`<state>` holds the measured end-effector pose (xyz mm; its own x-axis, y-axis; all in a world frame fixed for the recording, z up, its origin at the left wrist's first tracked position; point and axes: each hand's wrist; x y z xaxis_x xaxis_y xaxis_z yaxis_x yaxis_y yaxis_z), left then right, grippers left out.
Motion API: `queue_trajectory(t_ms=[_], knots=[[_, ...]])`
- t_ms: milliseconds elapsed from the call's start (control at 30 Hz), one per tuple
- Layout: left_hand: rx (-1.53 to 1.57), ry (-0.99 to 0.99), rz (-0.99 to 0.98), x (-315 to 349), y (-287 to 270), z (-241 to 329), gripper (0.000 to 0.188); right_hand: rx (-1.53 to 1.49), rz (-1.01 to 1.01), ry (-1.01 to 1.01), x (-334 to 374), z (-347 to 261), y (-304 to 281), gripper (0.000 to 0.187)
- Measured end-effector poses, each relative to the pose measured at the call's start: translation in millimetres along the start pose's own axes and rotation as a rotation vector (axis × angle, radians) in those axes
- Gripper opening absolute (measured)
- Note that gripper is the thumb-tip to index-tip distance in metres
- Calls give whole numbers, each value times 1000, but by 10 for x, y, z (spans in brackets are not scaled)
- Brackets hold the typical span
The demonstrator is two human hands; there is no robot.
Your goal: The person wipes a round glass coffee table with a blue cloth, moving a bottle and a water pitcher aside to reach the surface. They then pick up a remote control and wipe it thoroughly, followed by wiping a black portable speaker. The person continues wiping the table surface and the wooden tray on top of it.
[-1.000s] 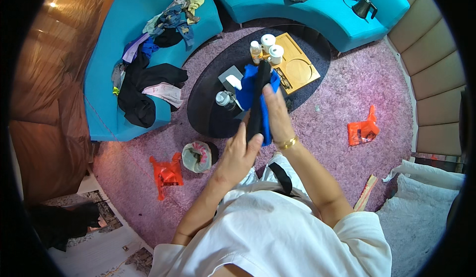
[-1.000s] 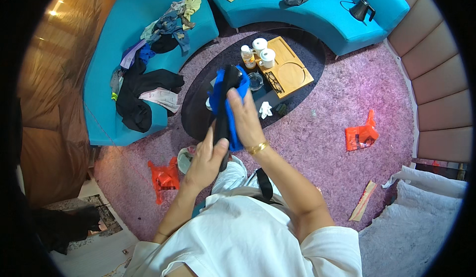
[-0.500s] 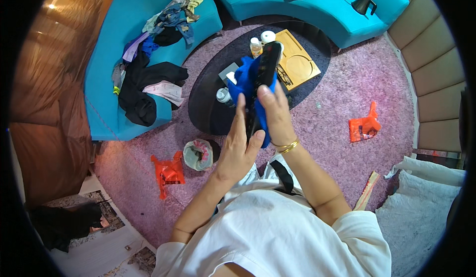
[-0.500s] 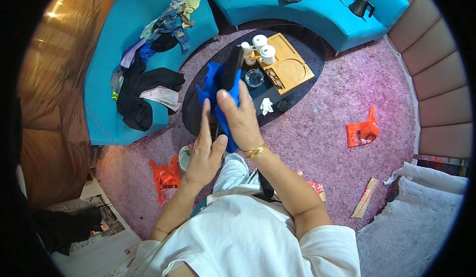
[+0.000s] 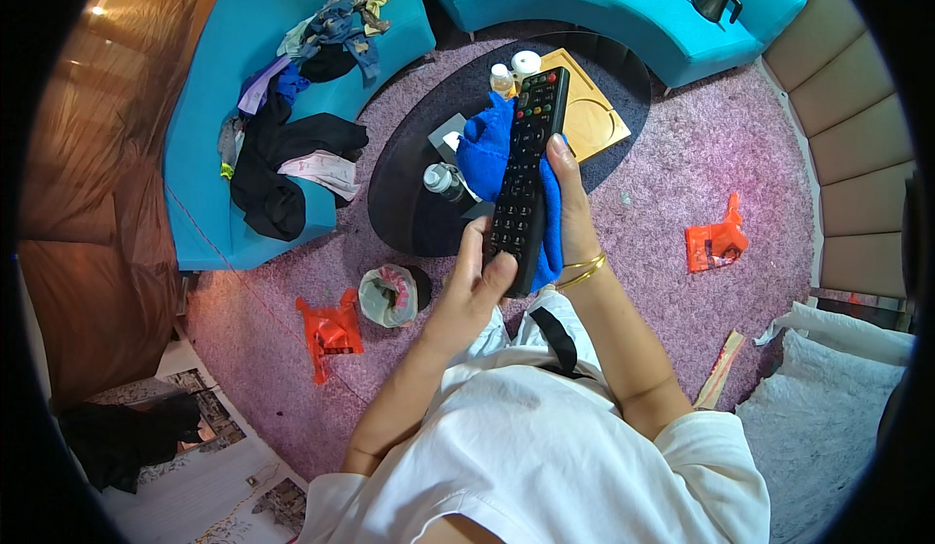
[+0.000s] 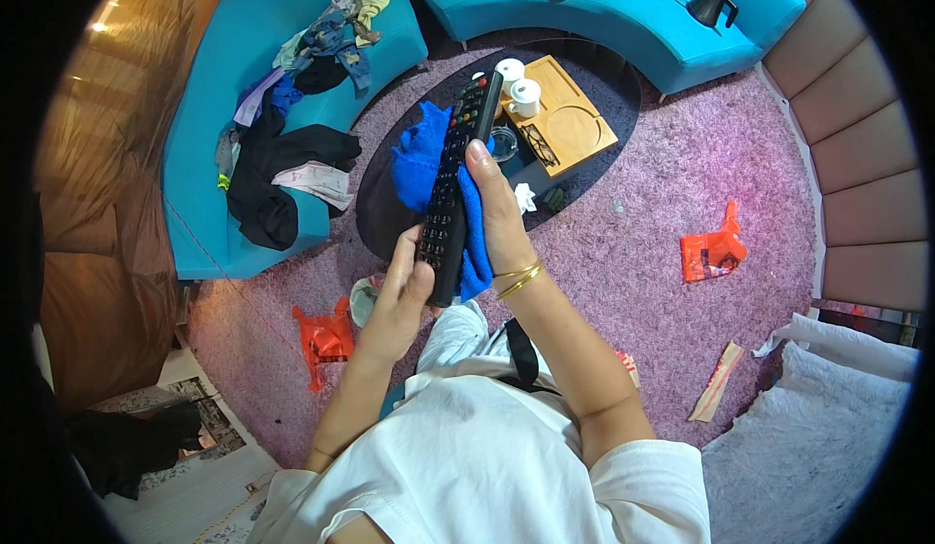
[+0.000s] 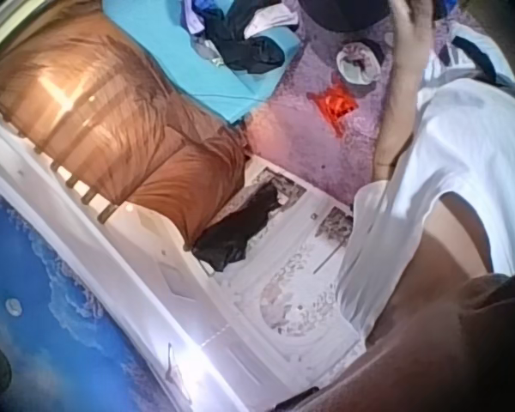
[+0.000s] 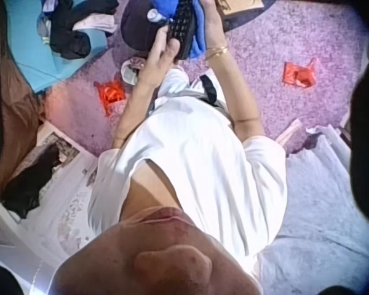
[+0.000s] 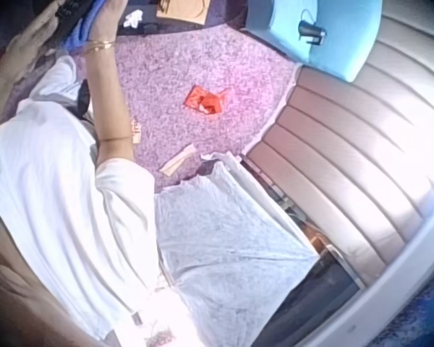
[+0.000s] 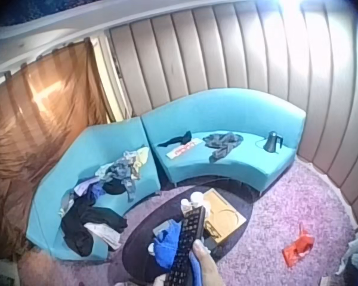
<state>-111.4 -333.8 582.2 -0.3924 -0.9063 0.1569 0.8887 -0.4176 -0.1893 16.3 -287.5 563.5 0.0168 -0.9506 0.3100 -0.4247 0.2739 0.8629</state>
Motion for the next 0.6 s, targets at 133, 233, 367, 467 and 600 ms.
queue_trajectory(t_ms=[133, 233, 367, 467, 600], knots=[[-56, 19, 40, -11, 31, 56, 68, 26, 9, 19, -61, 18, -22, 66], [-84, -11, 105, -26, 42, 30, 67, -3, 17, 19, -72, 26, -14, 66], [-97, -5, 115, -48, 65, 100, 64, 18, -14, -49, -77, 25, -47, 62], [-130, 58, 173, -95, 86, 41, 63, 28, -101, -75, -13, 65, -40, 51], [-223, 191, 294, -172, 48, -66, 62, 172, -194, -131, 145, 157, -33, 53]])
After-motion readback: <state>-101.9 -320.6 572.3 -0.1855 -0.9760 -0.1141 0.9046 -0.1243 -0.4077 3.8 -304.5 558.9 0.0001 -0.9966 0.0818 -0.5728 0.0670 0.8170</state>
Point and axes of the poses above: each hand's wrist, its own x-axis away from the middle knuckle, its own y-axis out of the palm, z = x × y, and after that the axes turned 14 degrees about -x, right-handed
